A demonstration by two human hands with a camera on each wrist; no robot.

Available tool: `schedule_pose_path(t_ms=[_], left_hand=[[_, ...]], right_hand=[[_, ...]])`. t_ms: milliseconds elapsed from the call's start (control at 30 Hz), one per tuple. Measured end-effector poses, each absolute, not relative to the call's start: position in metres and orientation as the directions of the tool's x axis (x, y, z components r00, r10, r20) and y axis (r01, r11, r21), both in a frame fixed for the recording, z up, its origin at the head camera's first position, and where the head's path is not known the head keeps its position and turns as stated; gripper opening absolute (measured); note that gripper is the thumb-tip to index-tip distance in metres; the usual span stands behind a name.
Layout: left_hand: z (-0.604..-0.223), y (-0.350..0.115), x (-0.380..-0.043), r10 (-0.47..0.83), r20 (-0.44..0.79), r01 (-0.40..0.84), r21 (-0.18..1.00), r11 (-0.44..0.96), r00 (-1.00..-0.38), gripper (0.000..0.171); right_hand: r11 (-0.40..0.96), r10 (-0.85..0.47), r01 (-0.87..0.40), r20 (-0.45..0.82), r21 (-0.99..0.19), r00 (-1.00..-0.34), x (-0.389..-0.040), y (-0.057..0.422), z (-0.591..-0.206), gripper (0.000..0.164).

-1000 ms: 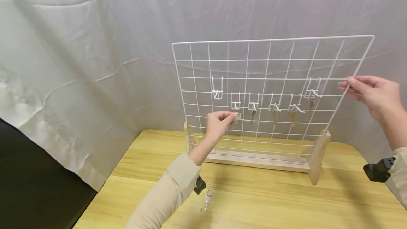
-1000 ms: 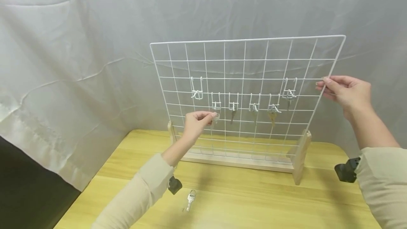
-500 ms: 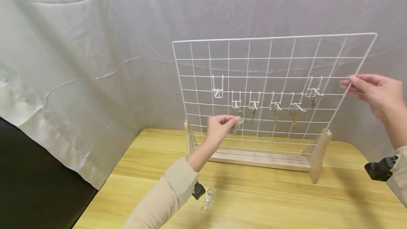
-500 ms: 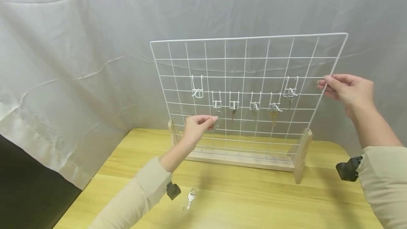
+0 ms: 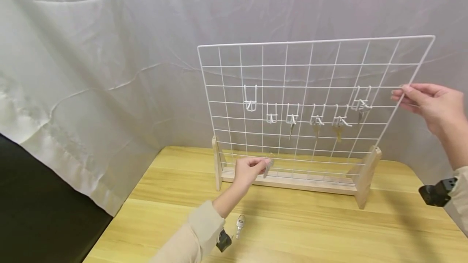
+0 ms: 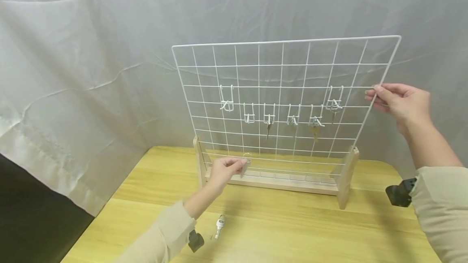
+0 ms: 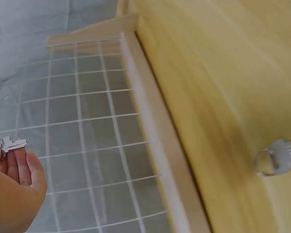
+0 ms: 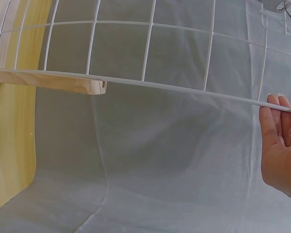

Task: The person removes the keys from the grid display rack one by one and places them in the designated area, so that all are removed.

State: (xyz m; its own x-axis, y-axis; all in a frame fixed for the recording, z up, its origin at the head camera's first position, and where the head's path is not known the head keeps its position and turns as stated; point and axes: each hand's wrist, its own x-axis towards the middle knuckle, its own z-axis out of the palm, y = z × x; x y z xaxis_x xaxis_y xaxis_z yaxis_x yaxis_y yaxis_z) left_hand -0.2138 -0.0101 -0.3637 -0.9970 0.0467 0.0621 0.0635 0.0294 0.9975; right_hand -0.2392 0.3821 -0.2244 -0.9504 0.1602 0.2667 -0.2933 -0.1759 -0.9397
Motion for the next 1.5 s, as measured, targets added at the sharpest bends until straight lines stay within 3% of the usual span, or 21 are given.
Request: schedule_pose_path(t_ms=[567, 1500], left_hand=[[-0.432, -0.011, -0.194, 0.096, -0.040, -0.032, 0.997, 0.075, -0.995, 0.017], [-0.496, -0.014, -0.160, 0.038, -0.220, -0.208, 0.956, 0.207, -0.975, 0.007]], right_hand=[[-0.186, 0.180, -0.280, 0.248, -0.942, -0.952, -0.238, 0.381, -0.223, 0.006], [-0.175, 0.160, -0.333, 0.307, -0.927, -0.938, -0.240, 0.380, -0.227, 0.006]])
